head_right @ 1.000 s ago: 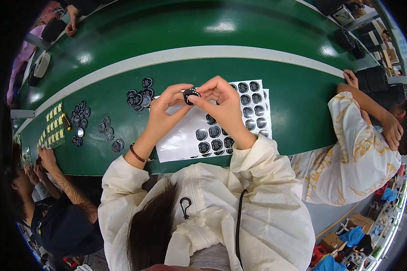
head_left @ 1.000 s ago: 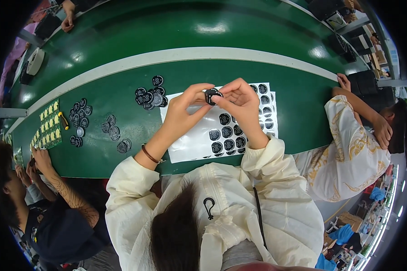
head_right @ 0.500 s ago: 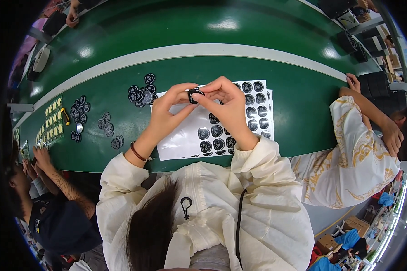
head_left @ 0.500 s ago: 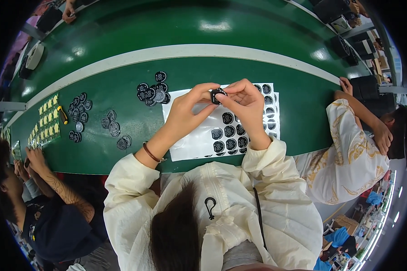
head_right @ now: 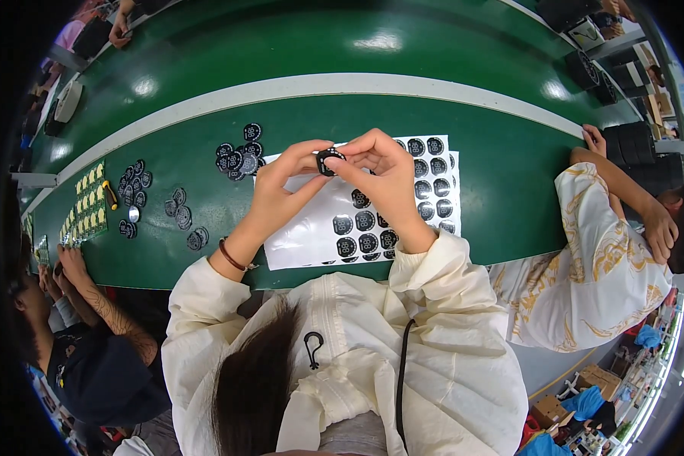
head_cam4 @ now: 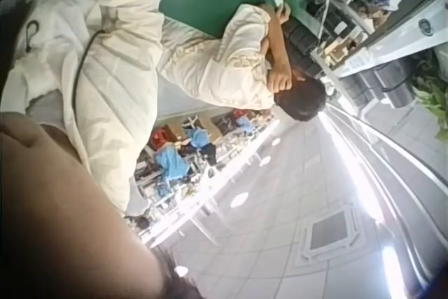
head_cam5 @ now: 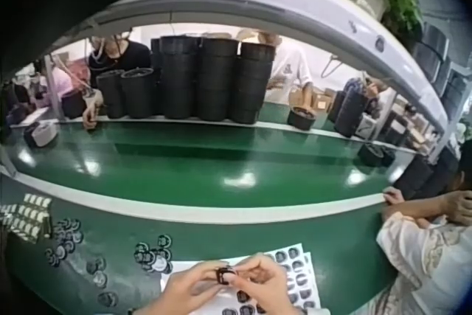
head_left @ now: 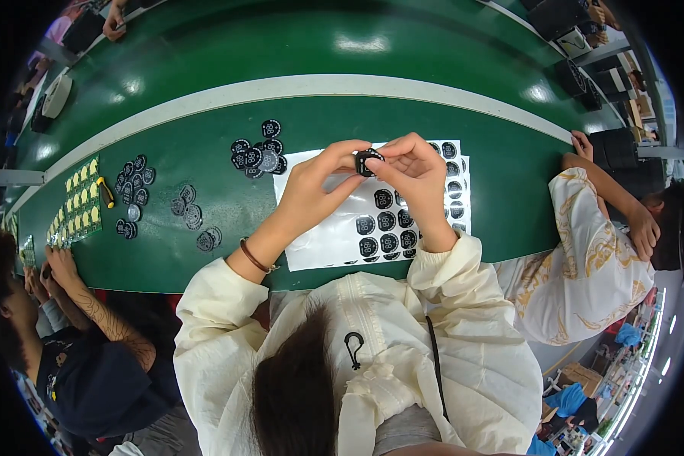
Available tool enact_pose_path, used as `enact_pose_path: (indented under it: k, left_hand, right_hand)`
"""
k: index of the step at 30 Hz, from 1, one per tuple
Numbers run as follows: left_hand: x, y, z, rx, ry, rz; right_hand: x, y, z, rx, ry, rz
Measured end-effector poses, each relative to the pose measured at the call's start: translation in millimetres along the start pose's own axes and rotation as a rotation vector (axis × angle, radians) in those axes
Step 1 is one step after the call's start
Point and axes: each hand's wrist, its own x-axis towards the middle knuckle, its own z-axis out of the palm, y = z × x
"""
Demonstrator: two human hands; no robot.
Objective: The person assembles small electronic components by hand, applying stickers from sticker sheets to plastic parts and joining the pieces together.
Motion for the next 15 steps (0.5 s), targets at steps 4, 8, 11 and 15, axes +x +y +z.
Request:
enact_pose_path:
  k: [4, 8, 11, 15]
  left_hand:
    - [-0.3, 0.1, 0.0, -0.002, 0.001, 0.003]
    - [-0.5, -0.3, 0.3, 0.008, 0.005, 0.005]
    - [0.3, -0.8, -0.1, 0.015, 0.006, 0.013]
    - [0.6, -2.0, -0.1, 0.069, 0.000, 0.037]
  right_hand:
    - [-0.1, 0.7, 0.0, 0.011, -0.003, 0.002]
    - [0.0, 0.7, 0.6, 0.000, -0.005, 0.002]
    - [0.9, 0.7, 0.9, 0.000, -0.006, 0.003]
    - [0.9, 2.2, 2.2, -0.077, -0.005, -0.081]
